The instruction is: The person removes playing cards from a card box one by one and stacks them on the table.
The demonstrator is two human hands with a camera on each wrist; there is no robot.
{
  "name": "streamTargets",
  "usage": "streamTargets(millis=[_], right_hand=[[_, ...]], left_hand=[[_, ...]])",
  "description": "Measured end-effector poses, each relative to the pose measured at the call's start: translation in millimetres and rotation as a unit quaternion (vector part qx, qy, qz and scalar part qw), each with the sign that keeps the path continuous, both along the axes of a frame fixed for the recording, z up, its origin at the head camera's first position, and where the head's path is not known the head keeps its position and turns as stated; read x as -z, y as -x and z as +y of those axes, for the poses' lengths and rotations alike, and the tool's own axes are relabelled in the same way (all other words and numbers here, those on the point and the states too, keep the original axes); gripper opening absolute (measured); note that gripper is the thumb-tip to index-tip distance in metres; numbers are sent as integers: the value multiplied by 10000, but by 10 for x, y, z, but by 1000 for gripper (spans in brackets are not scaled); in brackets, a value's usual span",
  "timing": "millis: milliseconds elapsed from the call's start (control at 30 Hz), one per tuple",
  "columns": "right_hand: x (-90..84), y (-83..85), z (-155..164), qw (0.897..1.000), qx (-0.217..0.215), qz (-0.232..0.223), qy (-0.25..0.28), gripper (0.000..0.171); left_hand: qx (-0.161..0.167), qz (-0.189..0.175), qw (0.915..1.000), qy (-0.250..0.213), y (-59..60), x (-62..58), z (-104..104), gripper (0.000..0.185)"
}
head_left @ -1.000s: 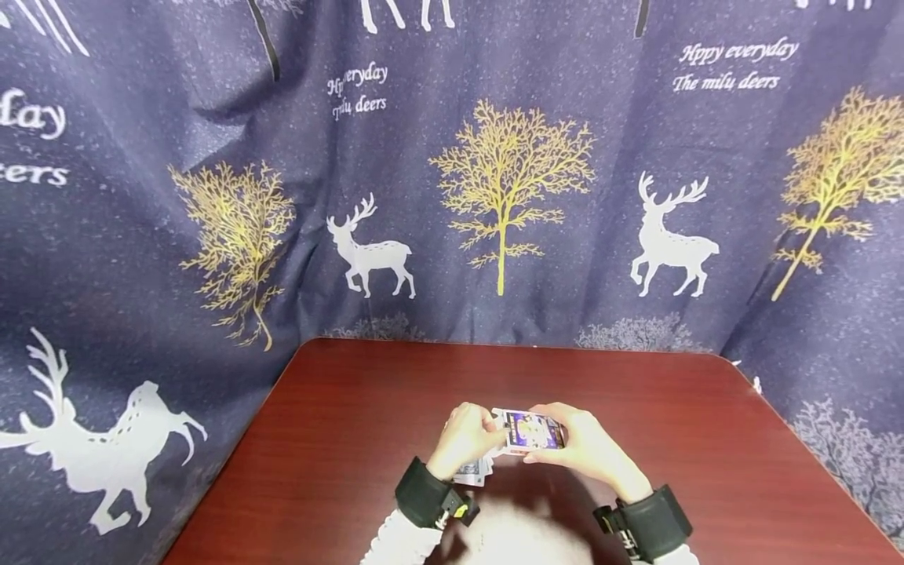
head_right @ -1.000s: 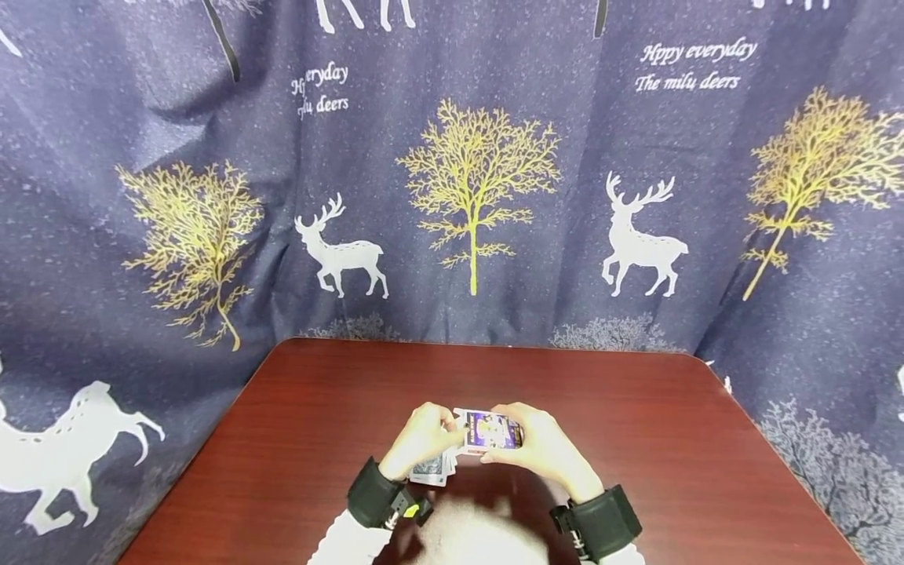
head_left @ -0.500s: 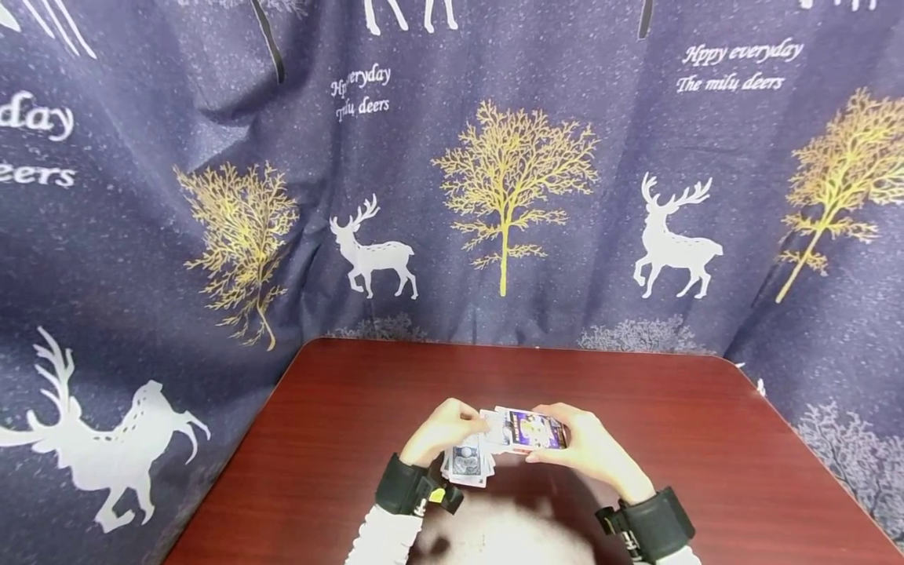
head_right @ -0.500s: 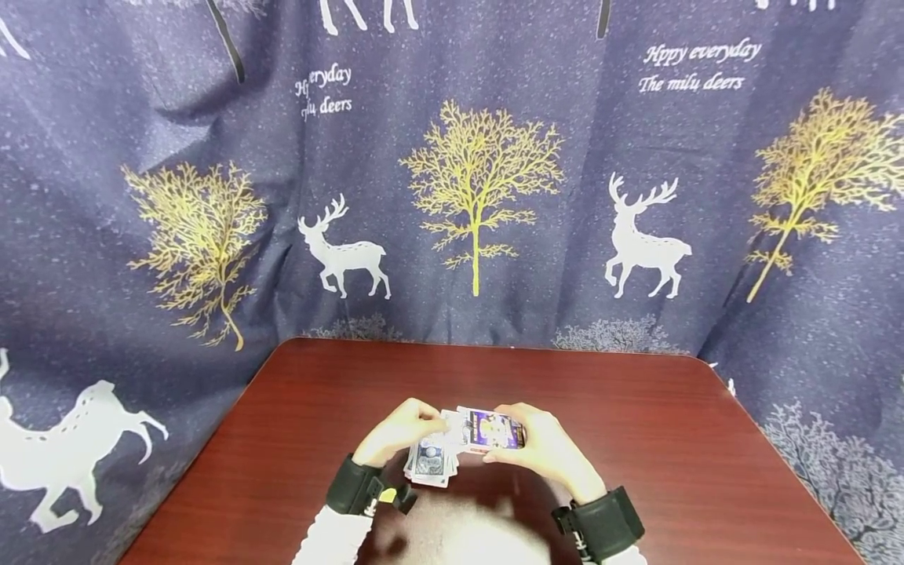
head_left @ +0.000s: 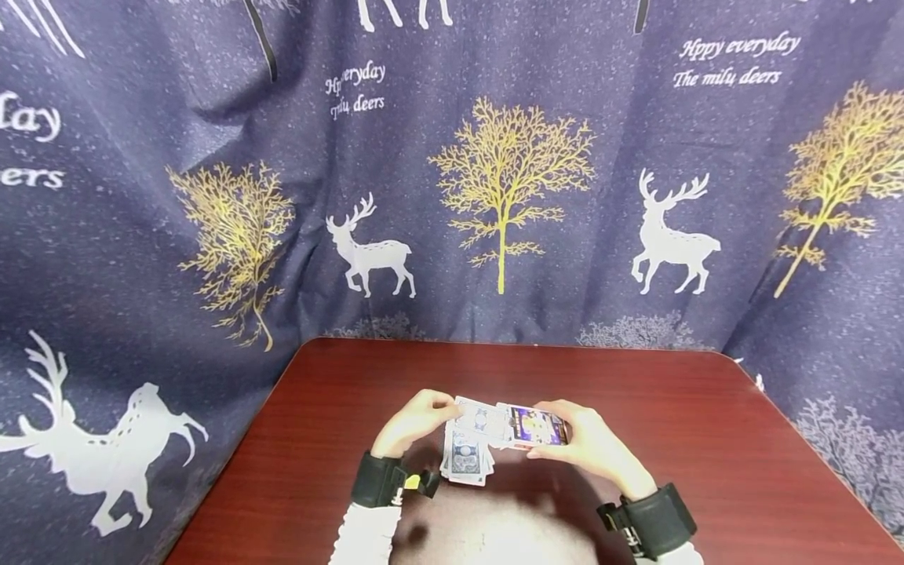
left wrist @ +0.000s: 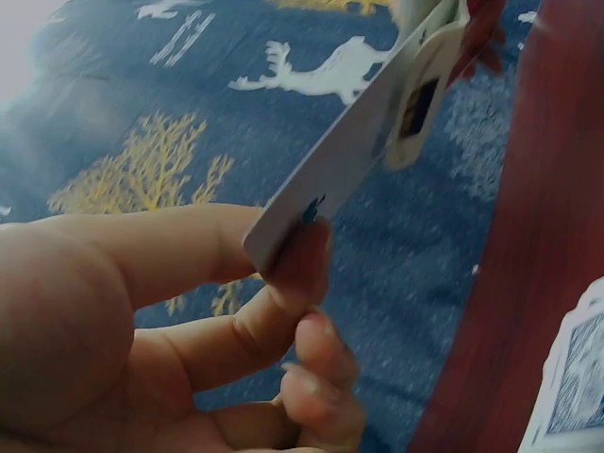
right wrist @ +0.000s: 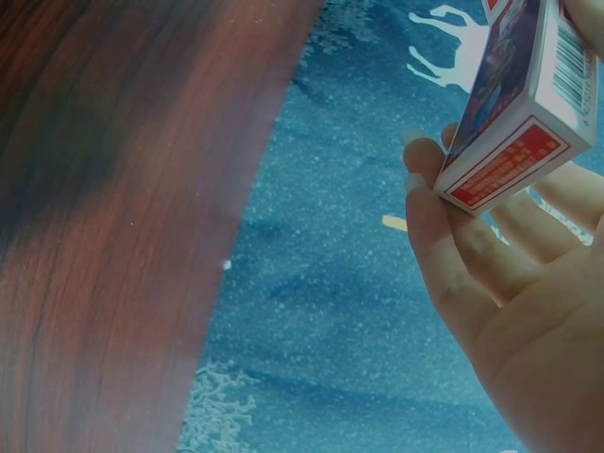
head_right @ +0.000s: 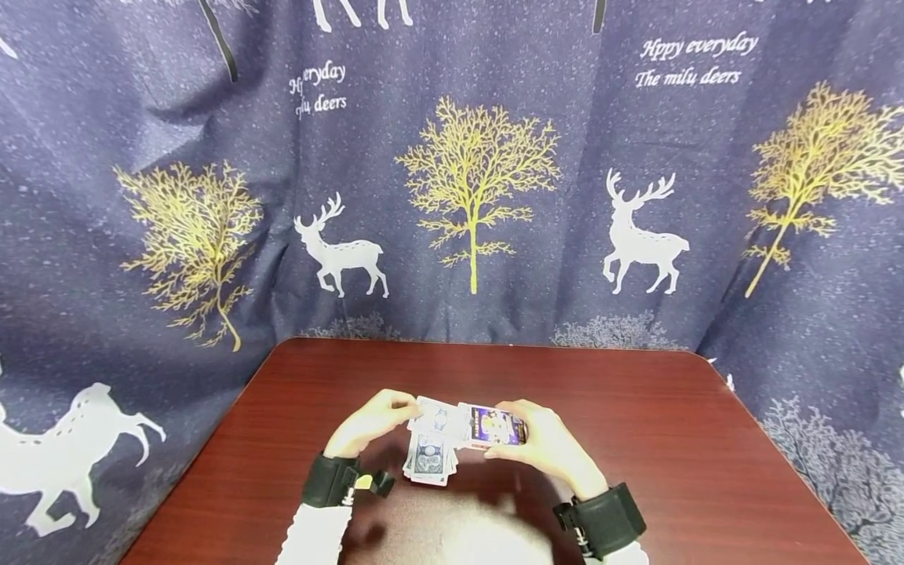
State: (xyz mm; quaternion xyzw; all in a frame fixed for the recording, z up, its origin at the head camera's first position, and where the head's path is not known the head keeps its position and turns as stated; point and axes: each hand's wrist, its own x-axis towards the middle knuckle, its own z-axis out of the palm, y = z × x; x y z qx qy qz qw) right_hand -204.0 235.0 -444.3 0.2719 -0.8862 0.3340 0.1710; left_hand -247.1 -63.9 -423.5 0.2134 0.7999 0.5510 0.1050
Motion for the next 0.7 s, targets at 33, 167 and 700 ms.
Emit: streamTargets(millis=[33, 167, 700], right_hand=[[0, -1, 1, 10000, 5, 3, -14, 59], [0, -9, 0, 10000, 49, 22, -83, 60], [-19, -25, -20, 9999, 82, -128, -72, 60]], left_hand=[[-20, 6, 10000, -26, 6, -3, -26, 21], [-83, -136, 9997, -172, 24, -11, -109, 19], [-1308, 132, 9897, -559, 267, 347, -229, 18]])
